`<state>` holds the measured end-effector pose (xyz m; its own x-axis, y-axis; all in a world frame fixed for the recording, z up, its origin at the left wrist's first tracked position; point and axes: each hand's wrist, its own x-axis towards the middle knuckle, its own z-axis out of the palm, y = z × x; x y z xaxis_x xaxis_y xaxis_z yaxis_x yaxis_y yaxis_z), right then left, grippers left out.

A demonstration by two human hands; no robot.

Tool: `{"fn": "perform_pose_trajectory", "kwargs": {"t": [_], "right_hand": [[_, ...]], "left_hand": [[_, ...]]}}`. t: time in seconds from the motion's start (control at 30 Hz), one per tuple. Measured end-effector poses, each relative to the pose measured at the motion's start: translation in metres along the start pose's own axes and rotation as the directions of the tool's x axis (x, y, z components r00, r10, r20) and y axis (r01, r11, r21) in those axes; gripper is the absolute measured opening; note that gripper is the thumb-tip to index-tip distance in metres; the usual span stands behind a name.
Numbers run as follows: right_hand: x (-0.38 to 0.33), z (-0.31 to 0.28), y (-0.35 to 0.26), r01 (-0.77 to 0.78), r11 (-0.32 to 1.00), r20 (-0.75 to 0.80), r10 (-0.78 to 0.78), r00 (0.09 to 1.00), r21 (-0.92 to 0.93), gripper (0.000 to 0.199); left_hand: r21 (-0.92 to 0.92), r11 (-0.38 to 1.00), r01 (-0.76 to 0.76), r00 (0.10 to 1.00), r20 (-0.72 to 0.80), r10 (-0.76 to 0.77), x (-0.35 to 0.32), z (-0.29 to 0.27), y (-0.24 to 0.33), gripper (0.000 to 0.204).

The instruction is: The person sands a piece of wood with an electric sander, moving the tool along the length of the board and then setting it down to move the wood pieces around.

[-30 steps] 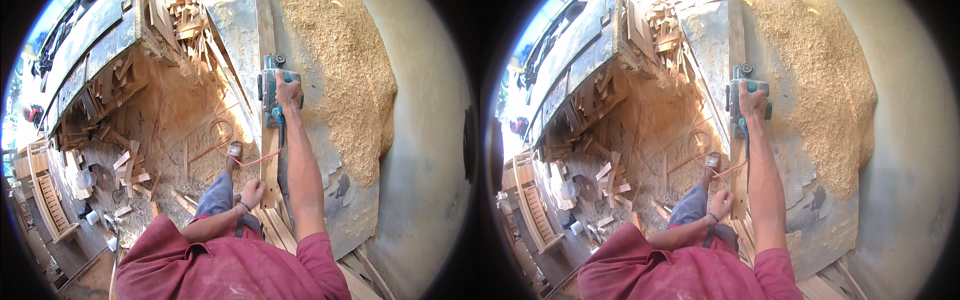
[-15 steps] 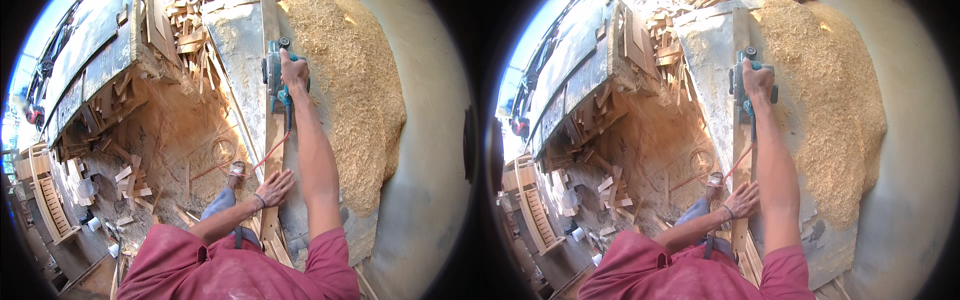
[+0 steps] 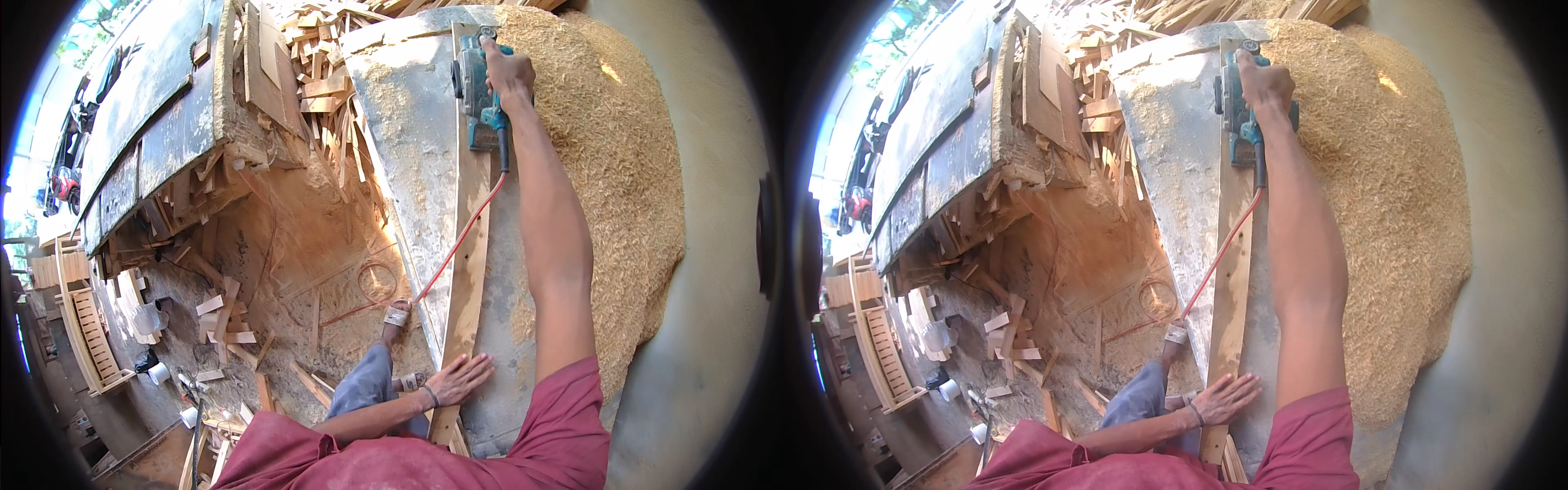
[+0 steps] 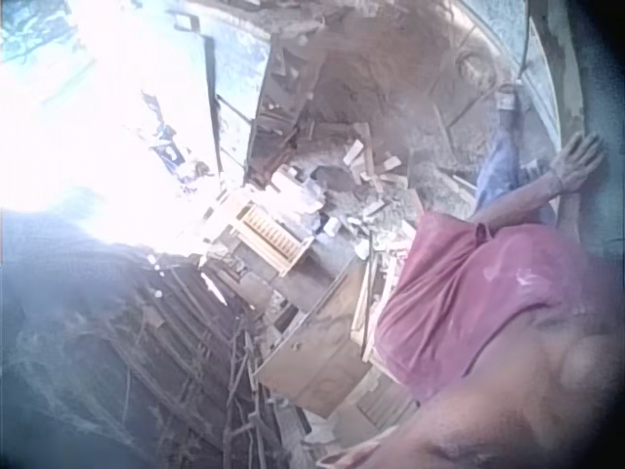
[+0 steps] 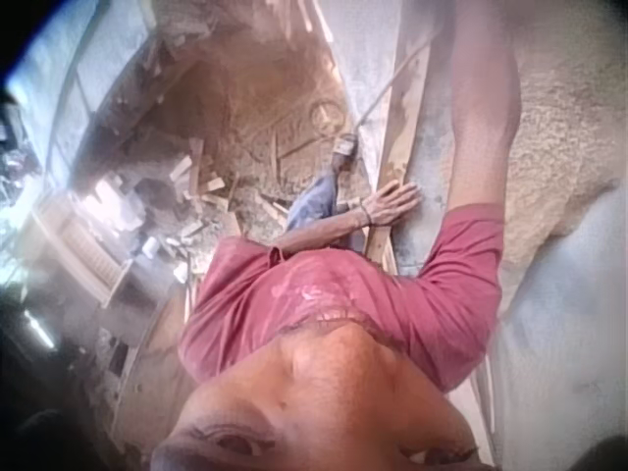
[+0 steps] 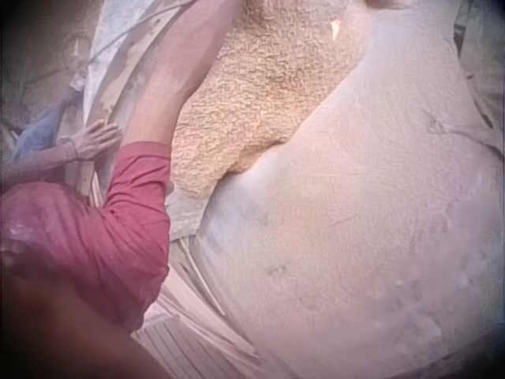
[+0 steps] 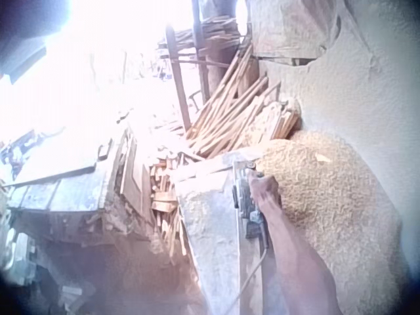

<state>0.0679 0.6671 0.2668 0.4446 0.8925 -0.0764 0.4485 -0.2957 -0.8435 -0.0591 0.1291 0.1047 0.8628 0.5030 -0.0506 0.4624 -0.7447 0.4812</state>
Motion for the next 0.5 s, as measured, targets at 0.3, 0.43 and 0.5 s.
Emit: {"fn": "perform_pose_trajectory", "kwargs": {"t": [0.3,0.43,0.5], "right_hand": [[0.106,0.037,-0.019,0.106,0.993,-0.029,-0.105,0.994,0.047,0.059],[0.125,0.043,-0.037,0.079,0.984,-0.084,-0.066,0.994,0.159,0.052],[0.132,0.047,-0.046,0.035,0.983,-0.085,-0.02,0.996,0.18,0.049]], "left_hand": [[-0.119,0.993,-0.004,0.999,-0.046,-0.001,-0.002,0.005,0.001,0.067],[-0.135,0.991,-0.015,0.997,-0.075,0.005,-0.001,0.003,-0.001,0.064],[-0.112,0.994,-0.01,0.997,-0.077,0.001,-0.001,0.005,0.002,0.063]]}}
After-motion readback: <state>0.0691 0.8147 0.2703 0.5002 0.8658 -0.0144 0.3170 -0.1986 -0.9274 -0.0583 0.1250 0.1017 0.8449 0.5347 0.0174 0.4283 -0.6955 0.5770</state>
